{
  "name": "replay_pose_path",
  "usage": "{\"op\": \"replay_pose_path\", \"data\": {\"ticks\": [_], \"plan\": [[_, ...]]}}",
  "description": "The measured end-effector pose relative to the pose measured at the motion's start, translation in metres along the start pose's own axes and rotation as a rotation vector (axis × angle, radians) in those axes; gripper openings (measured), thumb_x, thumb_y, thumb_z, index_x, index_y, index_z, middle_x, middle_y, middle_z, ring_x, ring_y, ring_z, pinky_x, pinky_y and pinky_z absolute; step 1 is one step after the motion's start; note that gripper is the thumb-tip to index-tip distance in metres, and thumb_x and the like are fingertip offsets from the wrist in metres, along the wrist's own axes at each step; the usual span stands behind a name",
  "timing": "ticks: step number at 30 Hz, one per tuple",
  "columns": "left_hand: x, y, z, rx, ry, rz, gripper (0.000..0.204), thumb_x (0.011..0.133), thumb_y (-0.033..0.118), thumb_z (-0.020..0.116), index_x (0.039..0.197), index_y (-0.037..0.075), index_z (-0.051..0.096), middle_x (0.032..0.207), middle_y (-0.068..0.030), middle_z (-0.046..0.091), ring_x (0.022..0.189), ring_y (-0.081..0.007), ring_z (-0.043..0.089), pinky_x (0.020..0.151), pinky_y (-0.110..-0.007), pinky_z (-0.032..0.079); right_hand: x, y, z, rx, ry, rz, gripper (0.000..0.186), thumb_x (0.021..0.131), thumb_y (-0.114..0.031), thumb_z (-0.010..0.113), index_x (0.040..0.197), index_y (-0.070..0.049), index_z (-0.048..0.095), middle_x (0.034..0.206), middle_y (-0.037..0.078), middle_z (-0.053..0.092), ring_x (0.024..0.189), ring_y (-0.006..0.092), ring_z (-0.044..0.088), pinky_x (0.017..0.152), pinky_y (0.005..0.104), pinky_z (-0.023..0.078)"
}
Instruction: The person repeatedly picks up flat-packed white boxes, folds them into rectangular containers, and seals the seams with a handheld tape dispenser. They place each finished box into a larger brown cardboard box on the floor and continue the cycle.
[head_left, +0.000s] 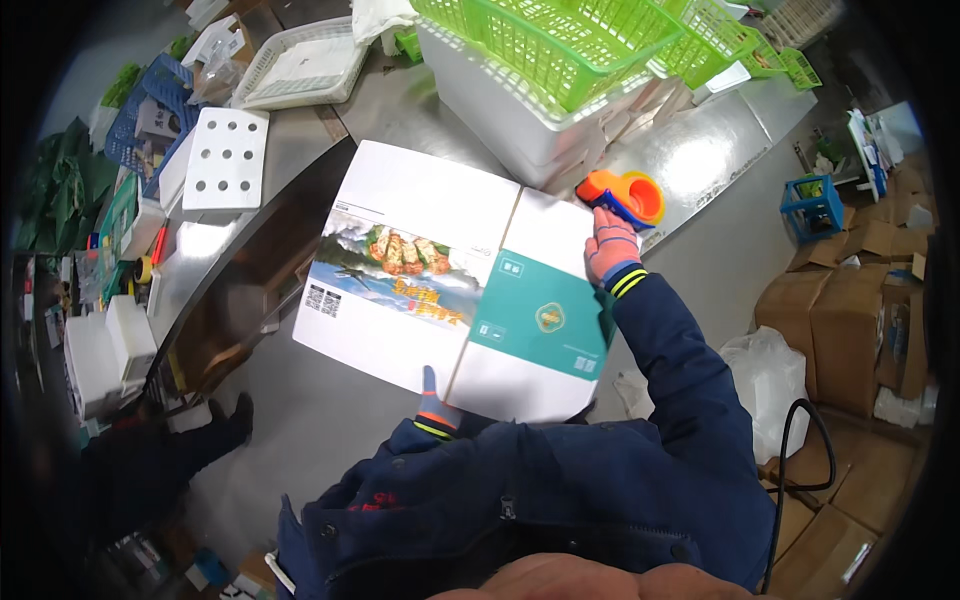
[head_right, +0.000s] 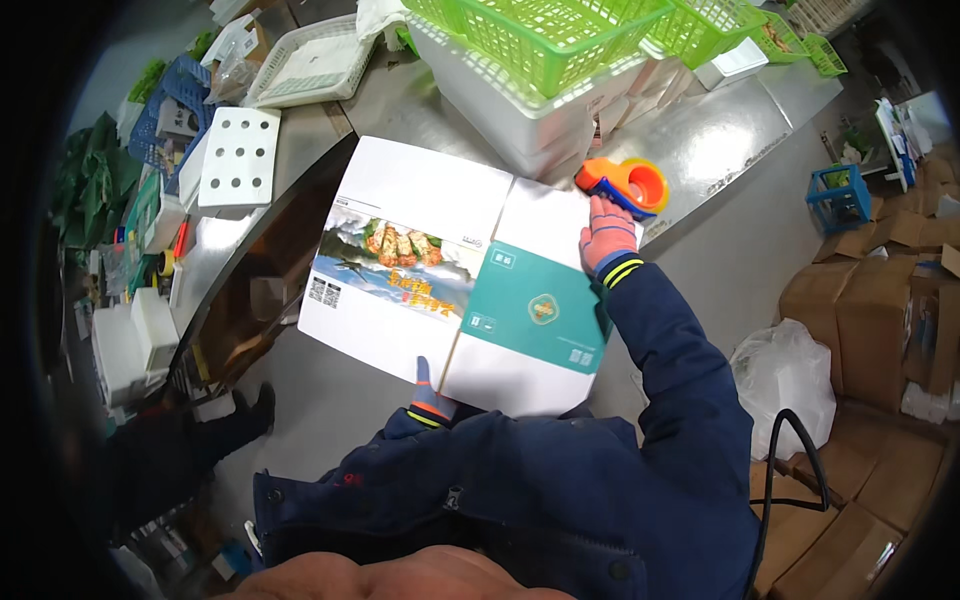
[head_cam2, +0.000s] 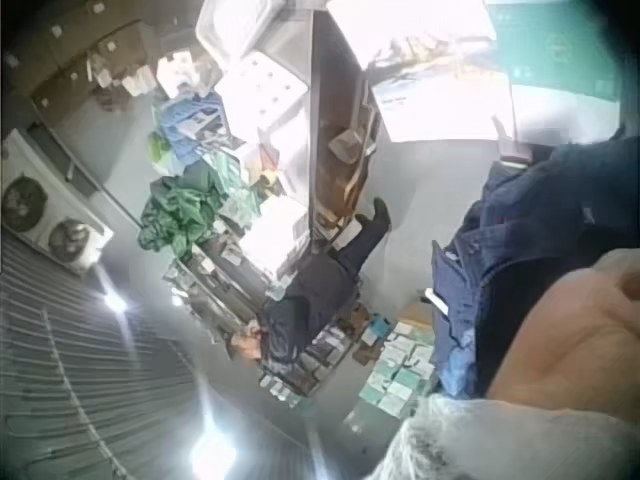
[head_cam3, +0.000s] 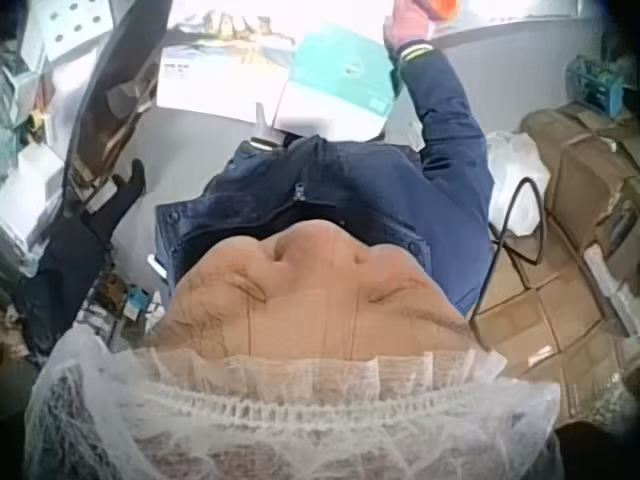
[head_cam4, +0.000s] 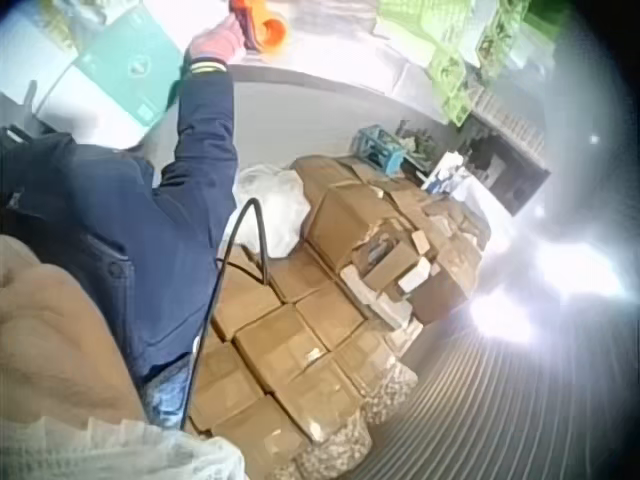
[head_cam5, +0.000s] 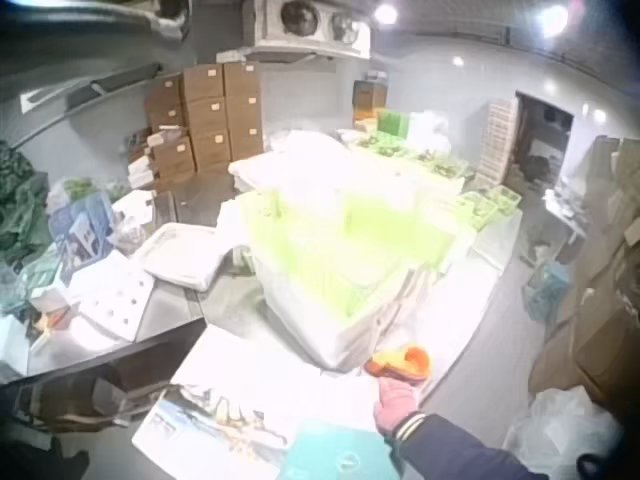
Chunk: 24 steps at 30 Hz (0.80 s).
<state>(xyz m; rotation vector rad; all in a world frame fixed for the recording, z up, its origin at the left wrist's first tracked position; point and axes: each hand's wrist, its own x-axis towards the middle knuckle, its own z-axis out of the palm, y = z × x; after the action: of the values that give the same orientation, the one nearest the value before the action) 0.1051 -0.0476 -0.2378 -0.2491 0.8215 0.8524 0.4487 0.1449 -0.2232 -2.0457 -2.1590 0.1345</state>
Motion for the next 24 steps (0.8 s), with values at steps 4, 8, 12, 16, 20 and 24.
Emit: {"op": "replay_pose_path", "data": {"ticks": [4, 8, 12, 16, 20, 24], "plan": [[0.01, -0.044, 0.0, 0.047, 0.092, -0.361, 0.072, 0.085, 0.063, 0.034, 0.136, 0.011, 0.034, 0.137, -0.0104, 0.037, 0.124, -0.0293, 0.036, 0.104, -0.044, 0.026, -0.014, -0.004, -0.03, 0.189, 0.109, -0.069, 0.054, 0.073, -0.015, 0.058, 0.124, -0.006, 0.045, 0.127, 0.016, 0.045, 0.118, 0.0344, 0.039, 0.101, 0.0433, 0.029], [0.027, -0.049, -0.002, 0.085, 0.079, -0.637, 0.066, 0.087, 0.057, 0.039, 0.133, 0.01, 0.039, 0.134, -0.0113, 0.041, 0.122, -0.0274, 0.038, 0.104, -0.042, 0.027, -0.055, 0.031, -0.022, 0.173, 0.251, 0.105, 0.06, 0.071, -0.014, 0.061, 0.128, -0.006, 0.041, 0.131, 0.018, 0.041, 0.121, 0.0349, 0.038, 0.102, 0.043, 0.028], [0.021, -0.046, -0.008, 0.443, -0.112, -0.498, 0.063, 0.088, 0.052, 0.042, 0.132, 0.007, 0.04, 0.132, -0.0121, 0.043, 0.121, -0.025, 0.04, 0.104, -0.038, 0.028, -0.105, 0.081, 0.022, 0.549, -0.071, 0.557, 0.065, 0.081, -0.026, 0.059, 0.136, -0.008, 0.03, 0.131, 0.019, 0.041, 0.116, 0.033, 0.044, 0.094, 0.0361, 0.039], [-0.032, 0.013, -0.017, 1.23, -0.51, -0.132, 0.059, 0.09, 0.047, 0.044, 0.13, 0.005, 0.041, 0.129, -0.0129, 0.046, 0.12, -0.0227, 0.042, 0.104, -0.034, 0.028, -0.124, 0.088, 0.027, 0.538, 0.002, 0.535, 0.063, 0.08, -0.021, 0.057, 0.137, -0.011, 0.03, 0.126, 0.015, 0.048, 0.105, 0.0277, 0.051, 0.089, 0.0343, 0.042], [-0.043, 0.137, 0.035, 1.092, -0.216, 0.377, 0.031, 0.091, 0.023, 0.05, 0.112, 0.001, 0.055, 0.1, -0.0068, 0.061, 0.088, -0.0139, 0.057, 0.076, -0.026, 0.046, -0.113, 0.059, 0.002, 0.461, -0.019, 0.528, 0.057, 0.081, -0.021, 0.053, 0.133, -0.005, 0.035, 0.125, 0.019, 0.047, 0.113, 0.0331, 0.046, 0.094, 0.0371, 0.038], [0.063, 0.254, -0.049, 1.401, 0.549, 1.066, 0.057, 0.082, 0.025, 0.064, 0.125, -0.004, 0.04, 0.125, -0.0186, 0.047, 0.115, -0.027, 0.047, 0.095, -0.032, 0.038, -0.092, 0.044, 0.009, 0.274, -0.084, 0.575, 0.052, 0.084, -0.022, 0.048, 0.13, 0.0, 0.037, 0.126, 0.019, 0.046, 0.114, 0.0332, 0.046, 0.096, 0.0379, 0.038]]}}
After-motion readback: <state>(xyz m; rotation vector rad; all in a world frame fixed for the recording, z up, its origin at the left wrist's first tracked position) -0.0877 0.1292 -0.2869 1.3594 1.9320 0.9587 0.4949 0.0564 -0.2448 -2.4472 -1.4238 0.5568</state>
